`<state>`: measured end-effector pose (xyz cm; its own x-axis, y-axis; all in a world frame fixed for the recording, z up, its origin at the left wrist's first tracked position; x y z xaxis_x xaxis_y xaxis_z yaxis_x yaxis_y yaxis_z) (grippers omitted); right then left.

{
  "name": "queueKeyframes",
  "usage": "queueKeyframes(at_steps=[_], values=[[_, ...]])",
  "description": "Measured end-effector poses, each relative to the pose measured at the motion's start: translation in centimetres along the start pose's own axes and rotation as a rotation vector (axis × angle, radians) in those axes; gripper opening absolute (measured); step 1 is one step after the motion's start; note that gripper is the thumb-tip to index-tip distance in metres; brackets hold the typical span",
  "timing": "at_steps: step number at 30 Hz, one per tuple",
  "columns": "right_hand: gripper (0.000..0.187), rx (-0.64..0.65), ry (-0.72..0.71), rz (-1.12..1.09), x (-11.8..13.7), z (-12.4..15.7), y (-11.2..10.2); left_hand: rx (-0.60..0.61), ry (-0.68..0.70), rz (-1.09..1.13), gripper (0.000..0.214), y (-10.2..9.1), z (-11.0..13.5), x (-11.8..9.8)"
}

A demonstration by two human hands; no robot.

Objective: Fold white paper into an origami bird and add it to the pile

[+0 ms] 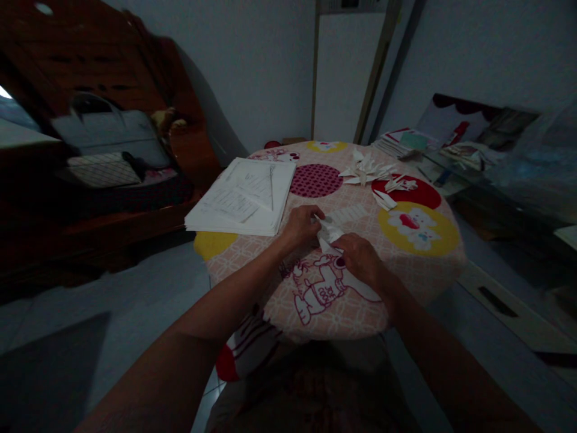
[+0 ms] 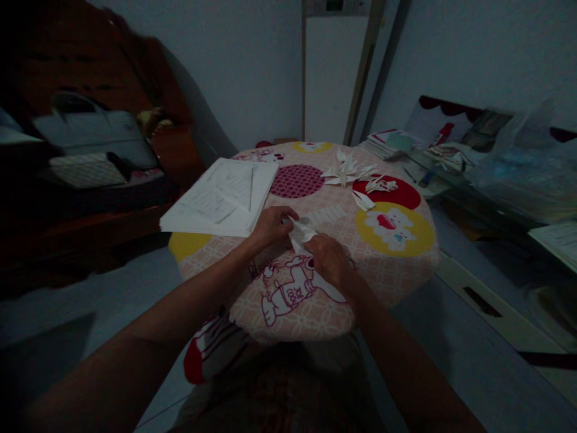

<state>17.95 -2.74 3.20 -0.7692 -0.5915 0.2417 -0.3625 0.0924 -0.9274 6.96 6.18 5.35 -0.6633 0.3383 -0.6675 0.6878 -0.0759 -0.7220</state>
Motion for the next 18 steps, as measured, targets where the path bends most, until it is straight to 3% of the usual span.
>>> queueKeyframes(at_steps=[4, 10, 18], values=[[0.026, -0.025, 0.086, -0.159, -0.5, -0.2, -0.4, 0.049, 0.129, 0.146, 0.029, 0.6, -0.2, -0.2], [0.017, -0.065, 0.193, -0.209, -0.8, -0.2, -0.7, 0.249, 0.355, 0.356, 0.022, 1.2, 0.3, -0.6], [0.017, -0.111, 0.214, -0.222, -1.1, 0.2, -0.6, 0.318, 0.514, 0.171, 0.024, 1.1, 1.1, -1.2]])
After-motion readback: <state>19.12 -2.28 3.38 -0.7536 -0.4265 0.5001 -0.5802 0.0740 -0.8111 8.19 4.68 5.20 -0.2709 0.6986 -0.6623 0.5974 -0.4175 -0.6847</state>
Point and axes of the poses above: each hand's wrist, its own z-axis away from the middle knuckle, its own y-axis out of the palm, x = y × z, the point moved 9 cm from there along -z, towards the middle knuckle, and after that the axes turned 6 degrees about -y, right-handed, at the moved point
